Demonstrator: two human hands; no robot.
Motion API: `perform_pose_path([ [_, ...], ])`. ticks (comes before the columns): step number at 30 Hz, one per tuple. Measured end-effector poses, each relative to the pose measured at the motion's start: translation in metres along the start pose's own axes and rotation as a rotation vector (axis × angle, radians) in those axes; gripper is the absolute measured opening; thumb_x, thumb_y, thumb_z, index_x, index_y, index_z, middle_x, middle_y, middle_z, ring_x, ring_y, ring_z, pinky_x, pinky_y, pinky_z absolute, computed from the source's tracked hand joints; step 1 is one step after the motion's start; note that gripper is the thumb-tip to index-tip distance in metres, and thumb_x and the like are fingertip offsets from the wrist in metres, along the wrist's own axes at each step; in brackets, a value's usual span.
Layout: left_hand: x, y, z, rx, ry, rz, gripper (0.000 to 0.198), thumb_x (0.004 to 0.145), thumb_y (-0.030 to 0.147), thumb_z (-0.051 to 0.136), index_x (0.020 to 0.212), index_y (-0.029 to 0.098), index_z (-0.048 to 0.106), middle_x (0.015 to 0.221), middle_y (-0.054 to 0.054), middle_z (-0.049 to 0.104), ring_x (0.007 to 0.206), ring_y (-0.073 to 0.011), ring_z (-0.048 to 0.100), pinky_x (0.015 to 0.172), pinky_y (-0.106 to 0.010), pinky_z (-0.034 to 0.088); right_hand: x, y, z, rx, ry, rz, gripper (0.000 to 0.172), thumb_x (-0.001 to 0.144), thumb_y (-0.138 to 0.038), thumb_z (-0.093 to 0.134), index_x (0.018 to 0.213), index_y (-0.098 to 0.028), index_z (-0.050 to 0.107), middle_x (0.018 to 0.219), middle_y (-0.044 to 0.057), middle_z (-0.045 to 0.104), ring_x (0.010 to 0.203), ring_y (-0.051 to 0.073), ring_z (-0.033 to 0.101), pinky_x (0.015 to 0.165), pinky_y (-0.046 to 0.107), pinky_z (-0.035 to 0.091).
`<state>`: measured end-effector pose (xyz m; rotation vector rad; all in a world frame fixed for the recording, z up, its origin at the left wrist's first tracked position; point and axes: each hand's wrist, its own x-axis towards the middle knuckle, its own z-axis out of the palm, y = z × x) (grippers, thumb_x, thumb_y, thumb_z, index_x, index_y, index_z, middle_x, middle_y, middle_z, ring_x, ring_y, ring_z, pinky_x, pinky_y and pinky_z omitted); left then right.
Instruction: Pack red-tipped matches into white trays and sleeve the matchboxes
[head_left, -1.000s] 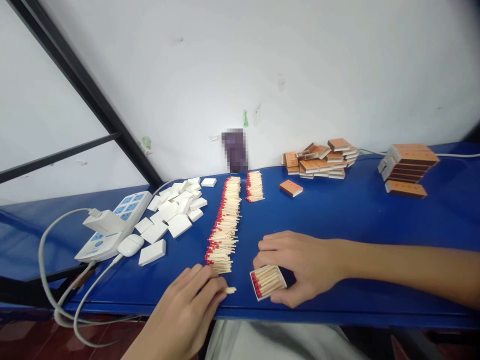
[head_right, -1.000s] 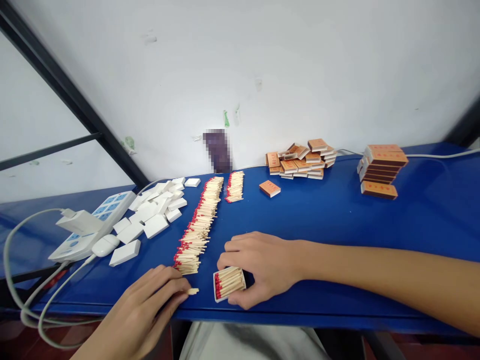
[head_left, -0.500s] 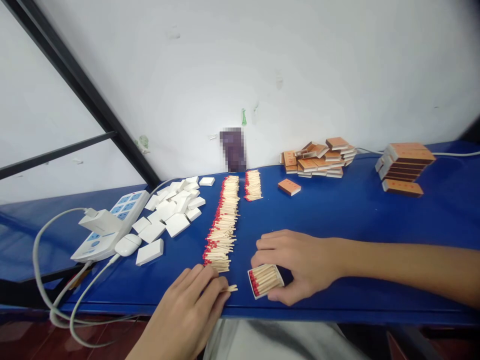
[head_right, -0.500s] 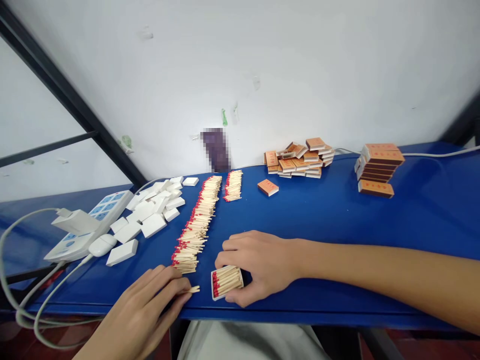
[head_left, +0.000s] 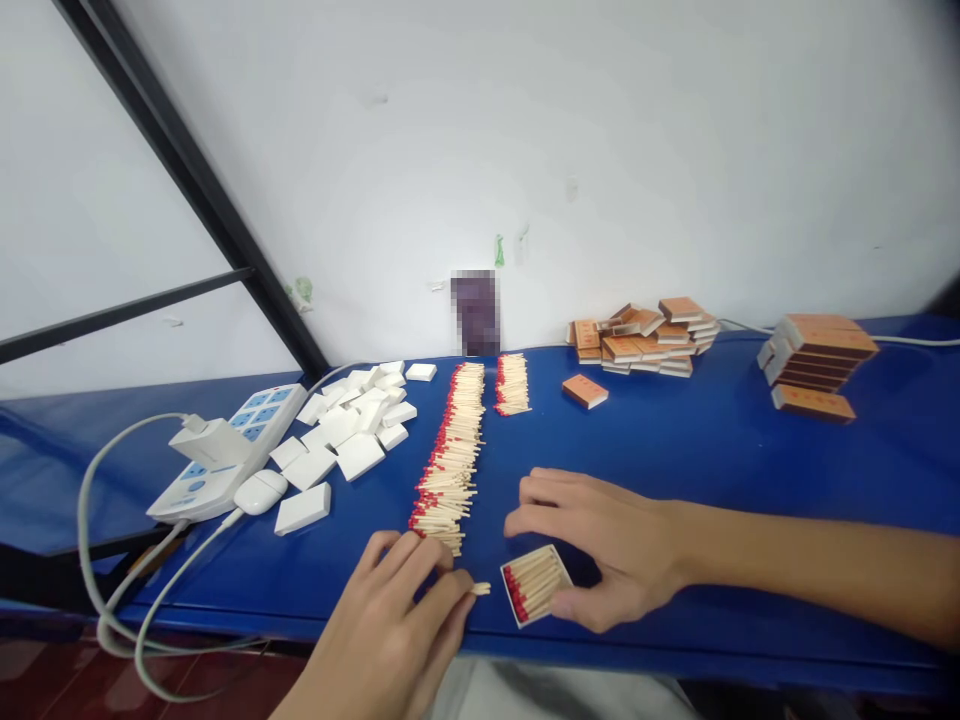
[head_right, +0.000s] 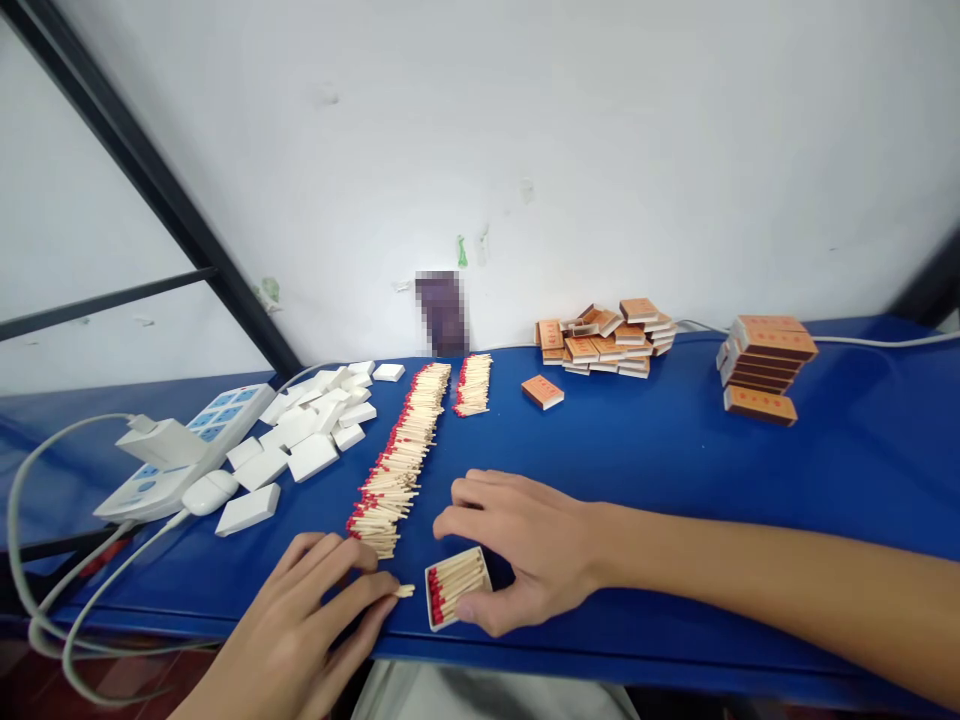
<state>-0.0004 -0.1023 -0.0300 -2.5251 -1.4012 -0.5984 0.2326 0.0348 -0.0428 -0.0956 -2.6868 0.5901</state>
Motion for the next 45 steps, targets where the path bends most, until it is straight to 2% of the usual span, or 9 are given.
perform_pose_path([
  [5,0.001,0.006,0.007,-0.056,0.028,-0.051,0.016,0.097,0.014,0.05,0.092,0.02,0.064,0.086,-0.003,0.063,0.08,-0.0204,0.056,0.078,-0.036,0.037,0.009,-0.03,0.001,-0.098,0.07,0.073,0.031,0.086,-0.036,0.059,0.109,-0.016,0.062,0.097,0.007,0.057,0.084,0.02,0.047,0.08,0.037,0.039],
  [7,0.002,0.009,0.01,-0.076,0.021,-0.049,0.017,0.097,0.013,0.05,0.091,0.019,0.065,0.085,-0.004,0.063,0.08,-0.0204,0.056,0.076,-0.036,0.036,0.009,-0.041,0.008,-0.222,0.081,0.112,0.023,0.087,-0.034,0.058,0.101,-0.016,0.062,0.095,0.008,0.058,0.084,0.022,0.046,0.078,0.038,0.038],
  [9,0.003,0.012,0.014,-0.086,0.02,-0.042,0.019,0.097,0.014,0.049,0.089,0.019,0.065,0.082,-0.004,0.061,0.078,-0.0199,0.055,0.075,-0.036,0.036,0.006,-0.047,0.017,-0.331,0.075,0.077,0.02,0.087,-0.035,0.057,0.092,-0.017,0.061,0.091,0.008,0.058,0.084,0.022,0.046,0.075,0.038,0.036],
  [15,0.005,0.014,0.02,-0.117,0.101,-0.028,0.021,0.097,0.014,0.051,0.084,0.018,0.066,0.073,-0.003,0.061,0.07,-0.0182,0.055,0.07,-0.035,0.039,0.004,-0.04,0.024,-0.403,0.045,0.078,0.016,0.093,-0.031,0.052,0.086,-0.018,0.058,0.093,0.007,0.059,0.087,0.022,0.046,0.075,0.039,0.035],
  [22,0.0,0.009,0.025,-0.165,0.003,-0.011,0.02,0.097,0.013,0.049,0.083,0.018,0.063,0.067,-0.001,0.063,0.059,-0.0162,0.061,0.063,-0.031,0.047,0.007,-0.037,0.025,-0.39,0.062,0.015,0.021,0.099,-0.024,0.048,0.086,-0.017,0.062,0.104,0.007,0.063,0.105,0.025,0.048,0.086,0.042,0.037],
  [31,-0.008,0.005,0.014,-0.15,-0.018,-0.078,0.011,0.098,0.019,0.053,0.098,0.021,0.064,0.08,-0.002,0.065,0.067,-0.0194,0.064,0.062,-0.031,0.05,0.004,-0.03,0.032,-0.434,0.068,-0.04,0.01,0.093,-0.016,0.055,0.09,-0.016,0.064,0.103,0.007,0.066,0.108,0.026,0.049,0.088,0.041,0.039],
  [38,-0.01,0.004,0.003,-0.264,-0.131,-0.167,0.013,0.097,0.018,0.05,0.092,0.023,0.06,0.085,-0.001,0.064,0.073,-0.0178,0.064,0.061,-0.027,0.048,0.005,-0.035,0.032,-0.651,0.204,-0.205,0.018,0.095,-0.014,0.053,0.084,-0.014,0.067,0.103,0.009,0.068,0.106,0.026,0.055,0.089,0.041,0.041],
  [42,-0.014,0.0,0.003,-0.272,-0.155,-0.199,0.009,0.097,0.021,0.053,0.101,0.025,0.061,0.09,-0.001,0.065,0.08,-0.019,0.065,0.067,-0.028,0.049,0.007,-0.039,0.031,-0.706,0.287,-0.253,0.016,0.093,-0.014,0.055,0.085,-0.013,0.069,0.104,0.009,0.07,0.104,0.027,0.058,0.09,0.042,0.041],
  [45,-0.019,-0.003,0.004,-0.338,-0.162,-0.234,0.011,0.098,0.023,0.055,0.106,0.026,0.061,0.094,0.0,0.066,0.084,-0.0171,0.066,0.074,-0.027,0.05,0.008,-0.044,0.029,-0.73,0.301,-0.279,0.018,0.094,-0.014,0.054,0.086,-0.012,0.07,0.113,0.011,0.069,0.104,0.026,0.057,0.092,0.041,0.041],
])
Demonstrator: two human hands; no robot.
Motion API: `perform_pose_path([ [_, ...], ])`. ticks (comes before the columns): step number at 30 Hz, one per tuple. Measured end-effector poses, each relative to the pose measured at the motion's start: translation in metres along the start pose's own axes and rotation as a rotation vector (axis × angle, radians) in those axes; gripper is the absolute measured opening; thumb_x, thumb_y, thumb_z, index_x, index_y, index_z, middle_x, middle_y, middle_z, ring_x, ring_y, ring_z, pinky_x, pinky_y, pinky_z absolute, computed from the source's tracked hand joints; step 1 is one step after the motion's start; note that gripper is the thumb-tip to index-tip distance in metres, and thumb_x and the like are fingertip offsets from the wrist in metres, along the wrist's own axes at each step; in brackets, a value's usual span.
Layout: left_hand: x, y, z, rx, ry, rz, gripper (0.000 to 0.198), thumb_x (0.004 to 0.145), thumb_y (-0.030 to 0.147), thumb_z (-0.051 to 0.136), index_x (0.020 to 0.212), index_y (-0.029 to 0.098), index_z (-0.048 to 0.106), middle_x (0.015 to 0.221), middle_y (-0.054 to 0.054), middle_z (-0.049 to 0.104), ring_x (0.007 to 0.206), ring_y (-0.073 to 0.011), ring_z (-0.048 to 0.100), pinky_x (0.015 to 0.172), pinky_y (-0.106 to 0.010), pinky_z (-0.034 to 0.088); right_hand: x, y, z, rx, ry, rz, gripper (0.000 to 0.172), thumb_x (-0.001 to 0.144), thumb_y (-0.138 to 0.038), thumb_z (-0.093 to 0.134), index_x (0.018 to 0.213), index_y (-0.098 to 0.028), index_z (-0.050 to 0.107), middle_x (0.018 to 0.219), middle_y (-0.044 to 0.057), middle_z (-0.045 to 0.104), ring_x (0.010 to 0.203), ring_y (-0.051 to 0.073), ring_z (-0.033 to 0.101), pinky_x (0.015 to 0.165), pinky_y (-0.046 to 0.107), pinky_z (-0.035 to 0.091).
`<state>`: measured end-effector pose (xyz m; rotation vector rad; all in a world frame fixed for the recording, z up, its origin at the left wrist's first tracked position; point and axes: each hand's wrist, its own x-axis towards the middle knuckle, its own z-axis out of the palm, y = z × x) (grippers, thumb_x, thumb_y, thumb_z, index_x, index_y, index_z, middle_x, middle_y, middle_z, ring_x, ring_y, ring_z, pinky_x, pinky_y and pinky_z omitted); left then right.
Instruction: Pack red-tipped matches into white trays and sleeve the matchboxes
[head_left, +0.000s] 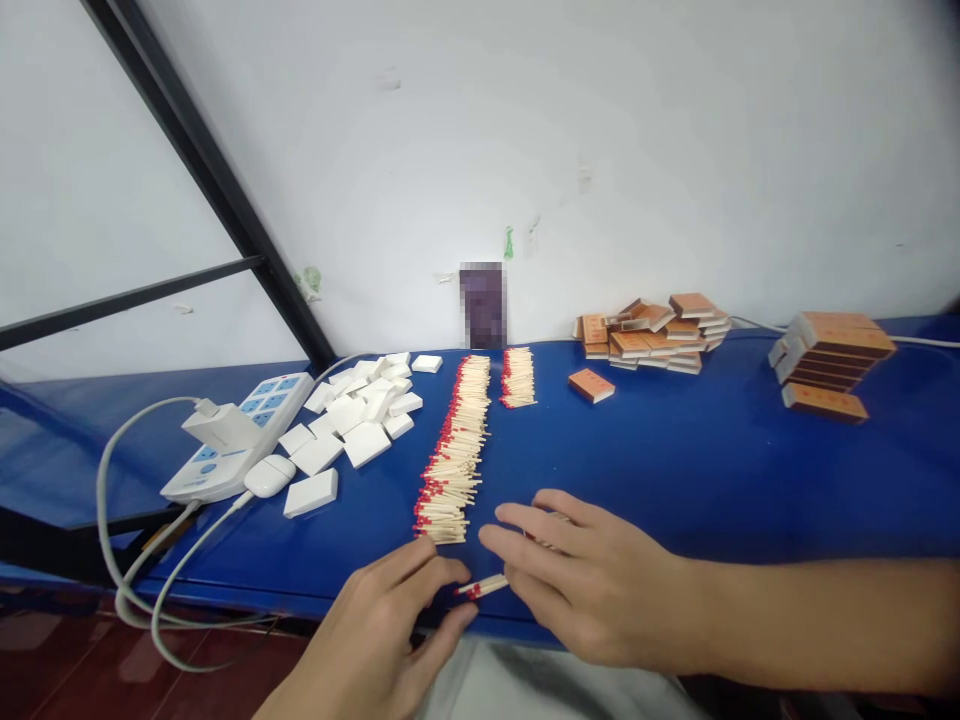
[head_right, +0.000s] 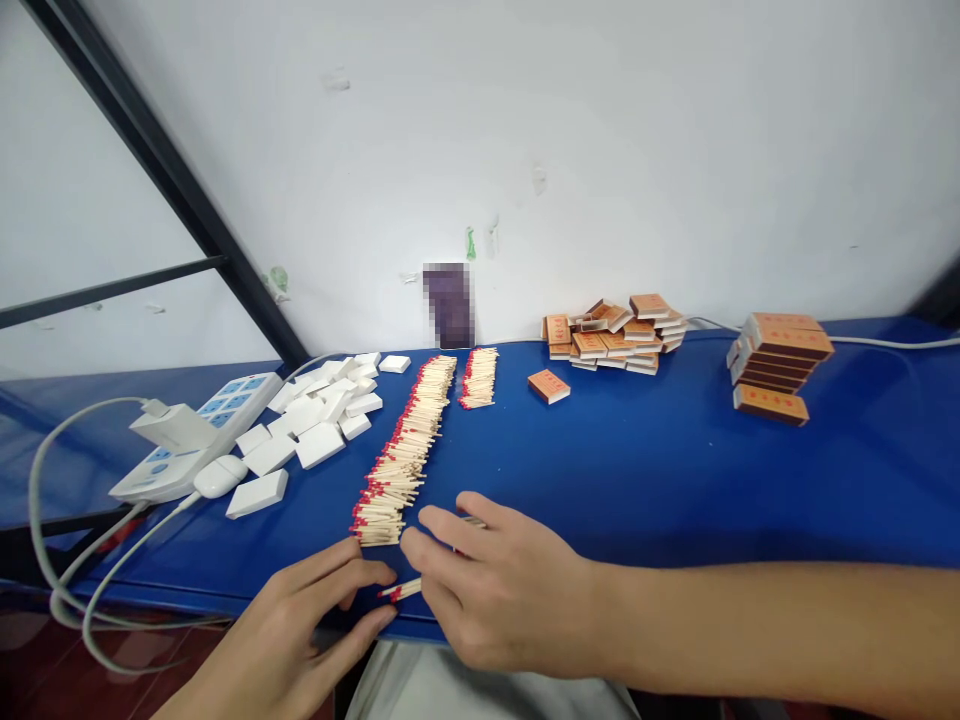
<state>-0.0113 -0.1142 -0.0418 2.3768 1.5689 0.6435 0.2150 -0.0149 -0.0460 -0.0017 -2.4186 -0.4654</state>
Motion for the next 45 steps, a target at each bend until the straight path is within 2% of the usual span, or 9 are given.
perform_pose_path([
  [3,-0.001,-0.002,0.0,-0.067,0.002,-0.018,0.011,0.1,0.021,0.052,0.099,0.025,0.062,0.092,0.001,0.066,0.082,-0.0139,0.065,0.073,-0.024,0.048,0.004,0.003,-0.008,-0.025,-0.002,0.001,0.023,0.095,-0.013,0.048,0.089,-0.012,0.07,0.117,0.012,0.068,0.1,0.024,0.057,0.091,0.041,0.039],
  [5,-0.001,-0.003,0.001,-0.07,-0.008,-0.034,0.015,0.101,0.021,0.05,0.093,0.024,0.062,0.086,0.001,0.064,0.076,-0.013,0.062,0.069,-0.023,0.046,0.007,0.012,-0.017,-0.04,-0.058,0.032,0.026,0.096,-0.01,0.044,0.085,-0.013,0.068,0.105,0.011,0.069,0.085,0.021,0.055,0.085,0.04,0.037],
  [8,0.0,-0.004,0.002,-0.031,-0.044,-0.074,0.018,0.101,0.025,0.048,0.087,0.022,0.06,0.077,0.002,0.06,0.068,-0.0129,0.057,0.064,-0.024,0.043,0.01,0.034,-0.032,0.021,-0.225,0.051,0.028,0.095,-0.007,0.043,0.074,-0.017,0.058,0.069,0.002,0.057,0.063,0.017,0.043,0.074,0.037,0.031],
  [12,0.0,-0.004,0.004,-0.008,-0.069,-0.09,0.018,0.102,0.027,0.046,0.09,0.023,0.059,0.073,0.003,0.056,0.064,-0.0131,0.053,0.061,-0.025,0.04,0.013,0.064,-0.051,0.098,-0.475,0.113,0.028,0.099,-0.013,0.041,0.074,-0.019,0.05,0.061,-0.003,0.05,0.053,0.013,0.032,0.072,0.035,0.027],
  [15,0.0,-0.003,0.003,-0.017,-0.083,-0.097,0.019,0.102,0.027,0.045,0.089,0.022,0.059,0.075,0.002,0.057,0.066,-0.0132,0.054,0.062,-0.025,0.04,0.014,0.072,-0.057,0.186,-0.628,0.141,0.025,0.098,-0.019,0.047,0.073,-0.02,0.049,0.059,-0.002,0.051,0.054,0.015,0.038,0.065,0.033,0.026],
  [20,0.002,0.001,0.001,-0.015,-0.076,-0.093,0.016,0.1,0.024,0.047,0.088,0.022,0.058,0.074,0.002,0.057,0.065,-0.0128,0.054,0.06,-0.024,0.039,0.013,0.064,-0.057,0.269,-0.757,0.133,0.016,0.092,-0.02,0.057,0.077,-0.02,0.053,0.064,0.0,0.058,0.06,0.018,0.047,0.057,0.032,0.021],
  [27,0.005,0.008,0.004,0.051,-0.023,-0.087,0.01,0.096,0.032,0.059,0.098,0.023,0.062,0.066,0.004,0.055,0.058,-0.0132,0.053,0.055,-0.023,0.036,0.014,0.058,-0.054,0.372,-0.832,0.229,0.014,0.092,-0.02,0.054,0.079,-0.019,0.057,0.071,0.002,0.063,0.063,0.018,0.056,0.056,0.03,0.025],
  [33,0.007,0.011,0.004,-0.009,-0.05,-0.14,0.016,0.099,0.032,0.052,0.091,0.025,0.065,0.062,0.005,0.053,0.056,-0.0125,0.052,0.052,-0.023,0.033,0.02,0.06,-0.057,0.497,-0.888,0.293,0.018,0.094,-0.021,0.05,0.078,-0.019,0.058,0.074,0.003,0.064,0.068,0.018,0.059,0.059,0.029,0.031],
  [45,0.009,0.013,0.005,-0.005,-0.11,-0.085,0.018,0.104,0.026,0.038,0.095,0.023,0.054,0.078,0.001,0.069,0.07,-0.0171,0.068,0.064,-0.024,0.046,0.014,0.07,-0.064,0.501,-0.878,0.378,0.016,0.096,-0.027,0.049,0.084,-0.02,0.057,0.076,0.002,0.06,0.069,0.018,0.057,0.059,0.03,0.033],
])
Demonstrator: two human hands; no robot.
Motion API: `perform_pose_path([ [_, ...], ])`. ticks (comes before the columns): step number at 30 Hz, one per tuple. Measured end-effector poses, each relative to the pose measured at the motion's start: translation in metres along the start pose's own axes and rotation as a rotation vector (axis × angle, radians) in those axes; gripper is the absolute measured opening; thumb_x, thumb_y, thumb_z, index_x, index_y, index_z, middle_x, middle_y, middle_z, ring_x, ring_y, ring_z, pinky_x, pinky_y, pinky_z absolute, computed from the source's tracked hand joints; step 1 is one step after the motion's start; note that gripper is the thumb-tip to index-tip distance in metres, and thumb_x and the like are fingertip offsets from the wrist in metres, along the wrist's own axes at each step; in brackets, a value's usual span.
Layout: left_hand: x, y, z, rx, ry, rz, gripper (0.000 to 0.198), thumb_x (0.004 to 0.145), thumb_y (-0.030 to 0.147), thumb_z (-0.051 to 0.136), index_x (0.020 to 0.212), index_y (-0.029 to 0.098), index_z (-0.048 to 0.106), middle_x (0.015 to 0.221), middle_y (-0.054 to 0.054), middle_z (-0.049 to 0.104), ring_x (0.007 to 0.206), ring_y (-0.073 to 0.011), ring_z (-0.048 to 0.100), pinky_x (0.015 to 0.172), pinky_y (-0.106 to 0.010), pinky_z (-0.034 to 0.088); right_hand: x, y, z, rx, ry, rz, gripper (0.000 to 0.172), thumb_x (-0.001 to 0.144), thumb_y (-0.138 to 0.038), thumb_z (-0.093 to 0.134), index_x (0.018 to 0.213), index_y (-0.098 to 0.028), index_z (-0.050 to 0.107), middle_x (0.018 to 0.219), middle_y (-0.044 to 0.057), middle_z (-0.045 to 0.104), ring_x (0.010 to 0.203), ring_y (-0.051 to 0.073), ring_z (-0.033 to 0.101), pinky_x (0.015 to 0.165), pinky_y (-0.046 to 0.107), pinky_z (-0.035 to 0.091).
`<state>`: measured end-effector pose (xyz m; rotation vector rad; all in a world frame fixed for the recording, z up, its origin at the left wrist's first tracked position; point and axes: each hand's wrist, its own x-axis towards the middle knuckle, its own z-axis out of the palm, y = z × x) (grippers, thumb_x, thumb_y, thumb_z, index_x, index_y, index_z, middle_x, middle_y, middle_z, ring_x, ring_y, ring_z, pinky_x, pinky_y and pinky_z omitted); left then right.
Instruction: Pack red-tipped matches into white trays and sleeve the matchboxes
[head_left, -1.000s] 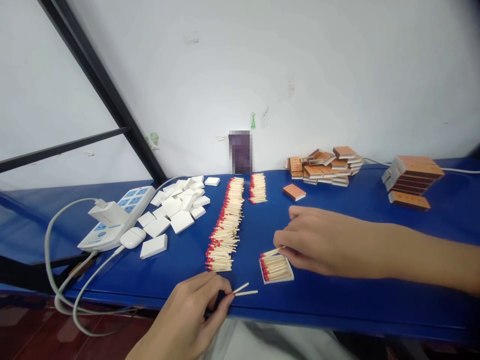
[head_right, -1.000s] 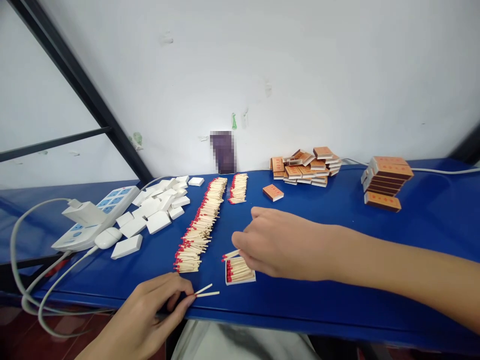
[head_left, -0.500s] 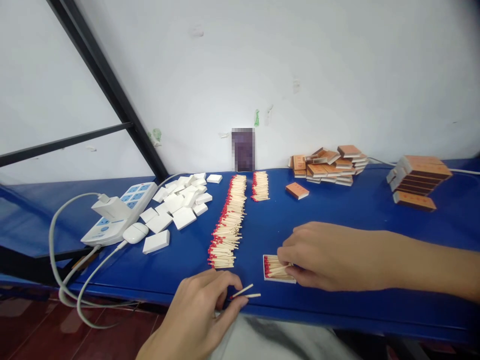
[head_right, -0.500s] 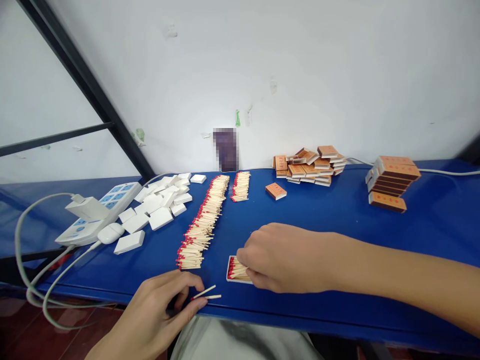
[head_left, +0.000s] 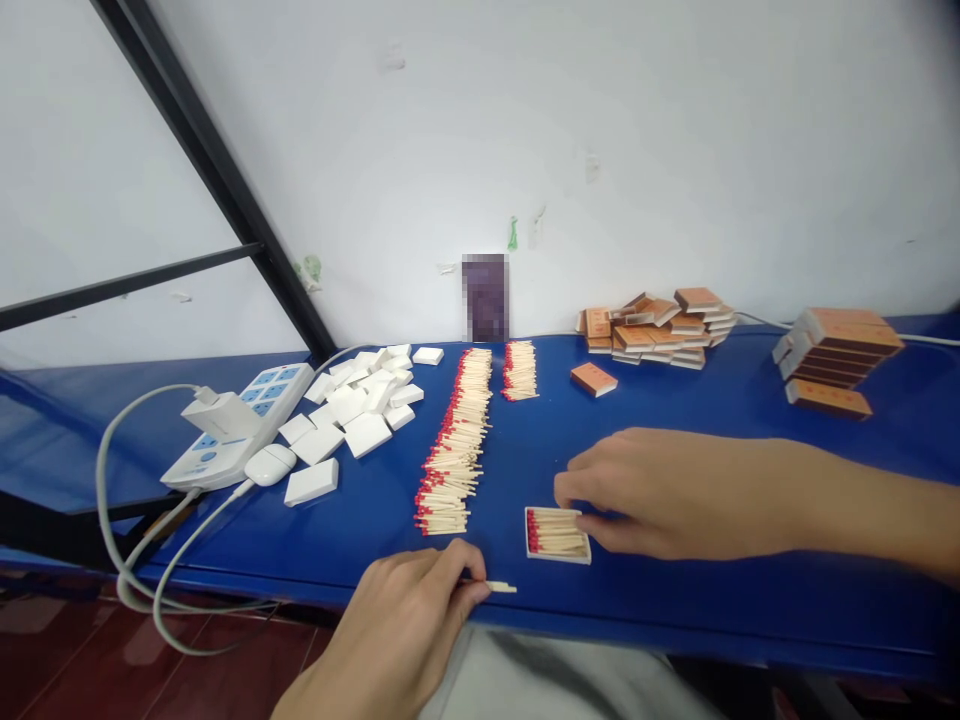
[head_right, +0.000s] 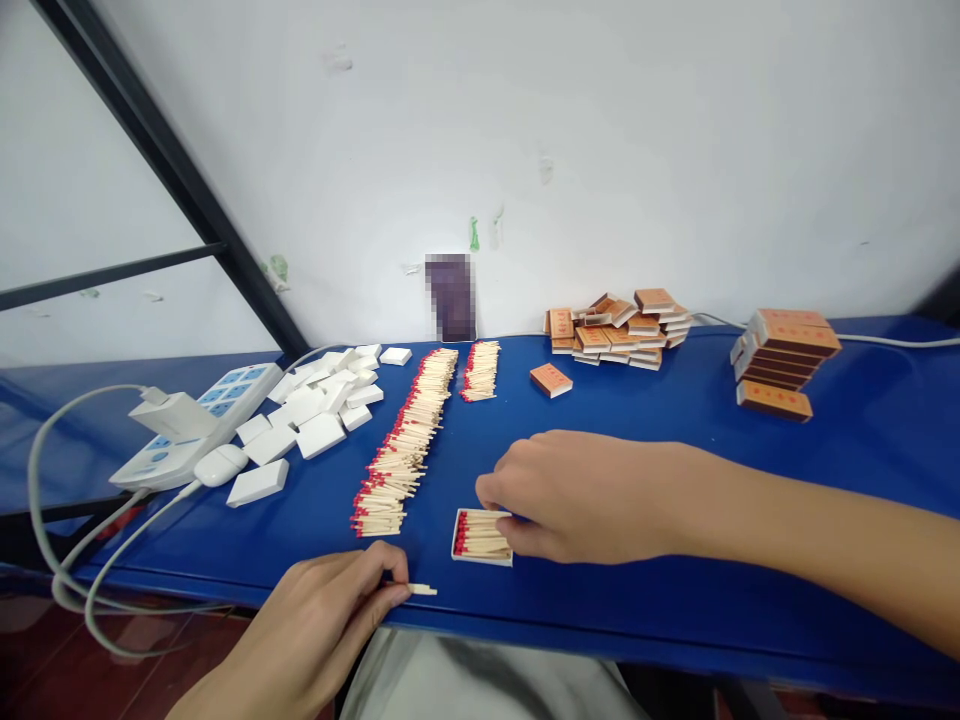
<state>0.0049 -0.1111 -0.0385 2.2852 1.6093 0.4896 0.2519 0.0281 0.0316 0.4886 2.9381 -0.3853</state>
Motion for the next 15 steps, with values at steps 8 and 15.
perform_pose_path([
  [8,0.011,0.011,-0.007,0.023,0.031,0.075,0.017,0.106,0.025,0.036,0.098,0.023,0.051,0.081,0.002,0.068,0.067,-0.0163,0.067,0.06,-0.025,0.042,-0.001,0.014,-0.002,0.064,-0.035,0.038,0.028,0.092,-0.038,0.059,0.115,-0.022,0.064,0.092,0.005,0.065,0.087,0.024,0.063,0.064,0.031,0.038],
  [15,0.048,0.03,-0.004,0.04,-0.006,0.122,0.014,0.105,0.024,0.039,0.1,0.024,0.052,0.091,0.002,0.069,0.075,-0.0174,0.067,0.063,-0.027,0.042,0.002,0.015,-0.004,0.097,-0.105,0.019,0.041,0.083,-0.049,0.072,0.11,-0.019,0.065,0.098,0.004,0.063,0.089,0.023,0.06,0.066,0.03,0.036],
])
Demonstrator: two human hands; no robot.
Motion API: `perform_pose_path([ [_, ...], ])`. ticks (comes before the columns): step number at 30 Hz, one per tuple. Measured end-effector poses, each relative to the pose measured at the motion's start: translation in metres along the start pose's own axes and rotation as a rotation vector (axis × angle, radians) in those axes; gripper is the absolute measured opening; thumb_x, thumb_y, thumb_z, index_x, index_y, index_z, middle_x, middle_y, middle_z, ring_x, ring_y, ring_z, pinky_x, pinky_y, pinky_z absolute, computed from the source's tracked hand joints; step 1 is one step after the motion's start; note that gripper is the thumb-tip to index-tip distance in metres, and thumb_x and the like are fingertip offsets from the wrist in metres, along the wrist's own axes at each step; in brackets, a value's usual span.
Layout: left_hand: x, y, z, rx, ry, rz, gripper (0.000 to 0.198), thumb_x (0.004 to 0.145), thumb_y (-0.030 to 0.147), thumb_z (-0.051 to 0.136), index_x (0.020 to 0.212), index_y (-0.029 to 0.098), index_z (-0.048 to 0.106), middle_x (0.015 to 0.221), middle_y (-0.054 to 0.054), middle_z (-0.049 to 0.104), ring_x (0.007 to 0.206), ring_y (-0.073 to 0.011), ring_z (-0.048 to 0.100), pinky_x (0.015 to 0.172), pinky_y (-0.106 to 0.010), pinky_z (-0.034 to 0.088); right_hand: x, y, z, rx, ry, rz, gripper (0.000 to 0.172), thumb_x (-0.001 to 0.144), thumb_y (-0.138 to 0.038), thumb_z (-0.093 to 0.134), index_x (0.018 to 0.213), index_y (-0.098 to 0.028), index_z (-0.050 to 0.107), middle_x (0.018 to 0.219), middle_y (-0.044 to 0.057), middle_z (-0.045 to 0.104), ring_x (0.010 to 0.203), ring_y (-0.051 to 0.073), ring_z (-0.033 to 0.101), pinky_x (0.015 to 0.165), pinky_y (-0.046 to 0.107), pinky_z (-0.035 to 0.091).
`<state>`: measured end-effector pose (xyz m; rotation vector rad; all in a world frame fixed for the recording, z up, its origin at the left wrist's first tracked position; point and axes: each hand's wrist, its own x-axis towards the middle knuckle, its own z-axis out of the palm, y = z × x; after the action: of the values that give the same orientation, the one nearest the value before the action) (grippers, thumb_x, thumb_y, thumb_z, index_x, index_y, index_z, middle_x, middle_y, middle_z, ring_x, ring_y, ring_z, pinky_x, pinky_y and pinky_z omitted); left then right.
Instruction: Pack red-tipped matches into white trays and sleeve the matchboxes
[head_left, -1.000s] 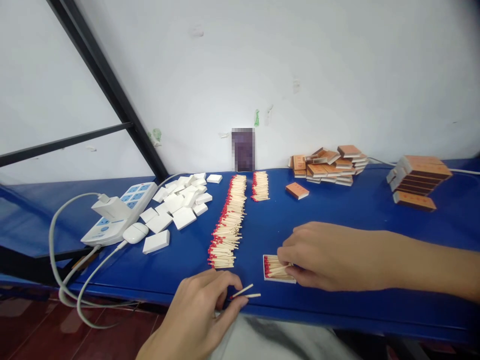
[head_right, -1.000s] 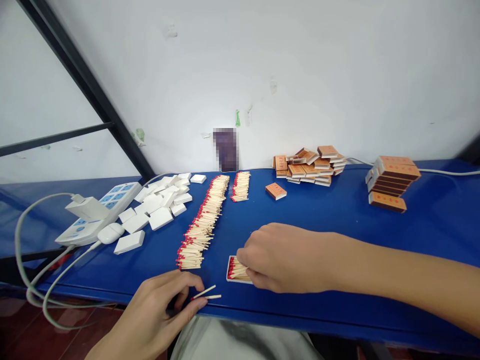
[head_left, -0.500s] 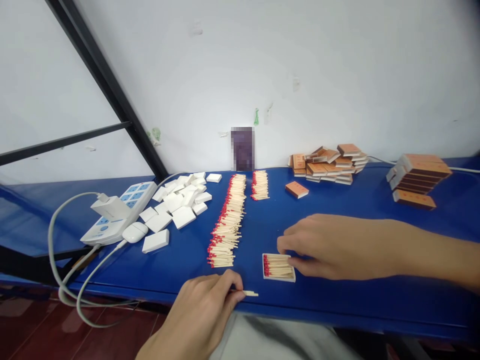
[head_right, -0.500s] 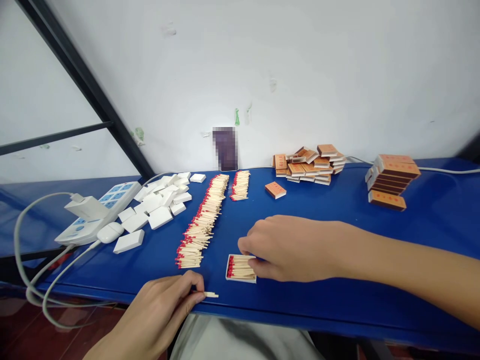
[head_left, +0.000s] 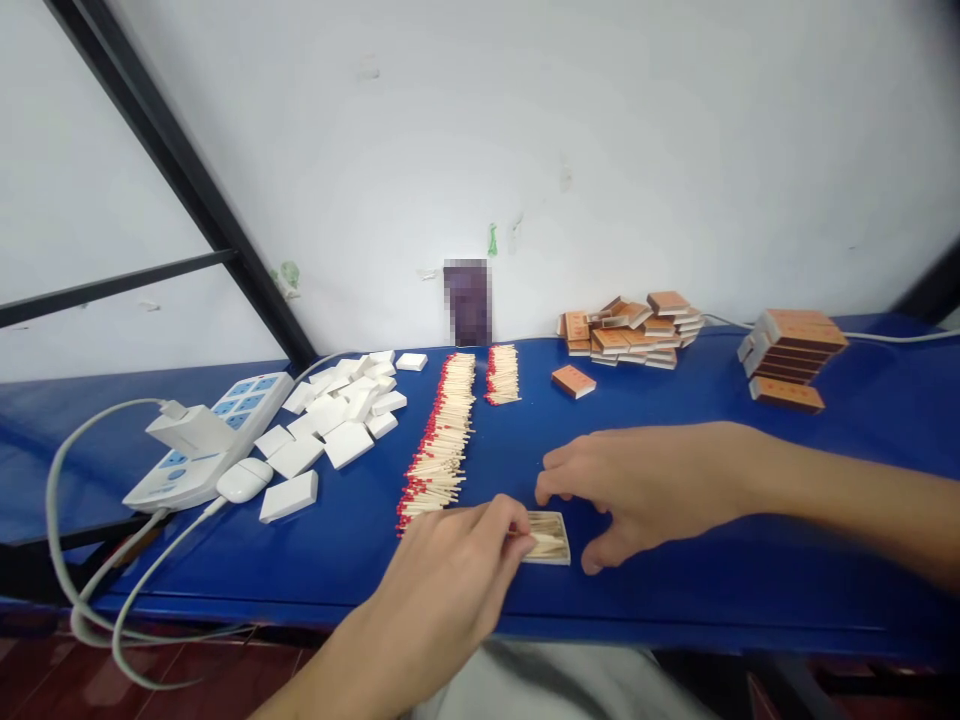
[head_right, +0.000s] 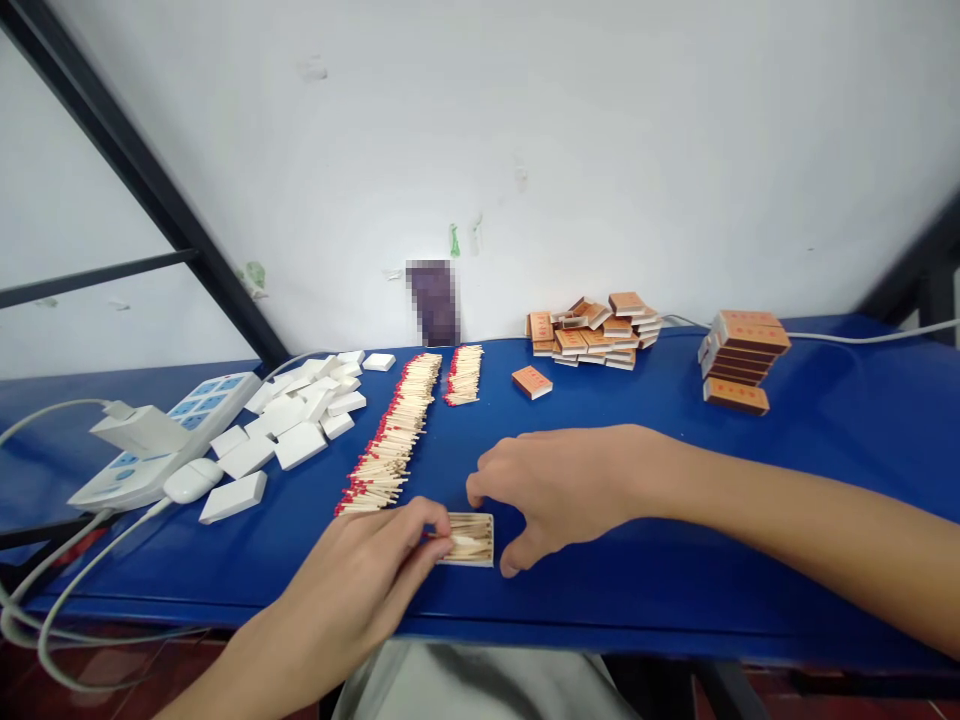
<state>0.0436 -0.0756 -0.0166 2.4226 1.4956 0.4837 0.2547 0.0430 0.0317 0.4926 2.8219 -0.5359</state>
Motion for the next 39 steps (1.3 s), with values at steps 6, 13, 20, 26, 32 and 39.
perform_pose_path([
  [6,0.007,0.0,0.013,0.02,-0.027,-0.01,0.013,0.103,0.027,0.043,0.104,0.023,0.056,0.09,0.0,0.07,0.079,-0.0198,0.067,0.069,-0.029,0.048,0.002,0.0,0.006,-0.041,0.001,0.002,0.041,0.087,-0.053,0.067,0.109,-0.018,0.065,0.1,0.006,0.062,0.091,0.025,0.061,0.066,0.031,0.036],
  [13,-0.035,-0.022,0.015,0.07,0.221,0.006,0.028,0.097,0.033,0.056,0.124,0.025,0.053,0.065,0.005,0.057,0.057,-0.0152,0.06,0.056,-0.024,0.046,0.002,0.002,0.005,-0.011,0.017,-0.02,0.036,0.097,-0.051,0.053,0.106,-0.018,0.064,0.096,0.005,0.061,0.085,0.022,0.06,0.065,0.031,0.036],
  [20,-0.041,-0.022,0.024,0.149,0.212,-0.018,0.037,0.098,0.035,0.053,0.132,0.02,0.051,0.066,0.002,0.063,0.053,-0.0161,0.061,0.051,-0.025,0.046,0.01,0.004,0.007,0.073,0.004,-0.049,0.03,0.101,-0.047,0.047,0.101,-0.02,0.059,0.094,0.003,0.06,0.081,0.019,0.056,0.067,0.03,0.037],
  [26,-0.028,-0.016,0.027,0.208,0.178,-0.032,0.038,0.096,0.042,0.056,0.13,0.023,0.054,0.077,-0.002,0.072,0.063,-0.0215,0.068,0.056,-0.03,0.05,0.015,0.001,0.011,0.087,-0.004,-0.044,0.033,0.099,-0.053,0.048,0.1,-0.021,0.058,0.092,0.003,0.06,0.079,0.019,0.055,0.065,0.03,0.035],
  [32,-0.027,-0.014,0.024,0.089,0.166,-0.042,0.027,0.091,0.032,0.062,0.117,0.021,0.059,0.073,-0.001,0.066,0.068,-0.0197,0.064,0.067,-0.031,0.053,0.017,-0.003,0.015,0.115,0.005,-0.081,0.028,0.099,-0.048,0.05,0.097,-0.02,0.057,0.09,0.002,0.059,0.079,0.018,0.055,0.065,0.03,0.035],
  [39,-0.033,-0.012,0.022,0.0,0.247,-0.055,0.028,0.083,0.022,0.065,0.11,0.023,0.056,0.098,-0.005,0.068,0.091,-0.0241,0.064,0.082,-0.04,0.055,0.013,-0.007,0.014,0.129,0.014,-0.128,0.032,0.106,-0.044,0.037,0.1,-0.019,0.057,0.092,0.003,0.059,0.08,0.017,0.055,0.071,0.031,0.04],
])
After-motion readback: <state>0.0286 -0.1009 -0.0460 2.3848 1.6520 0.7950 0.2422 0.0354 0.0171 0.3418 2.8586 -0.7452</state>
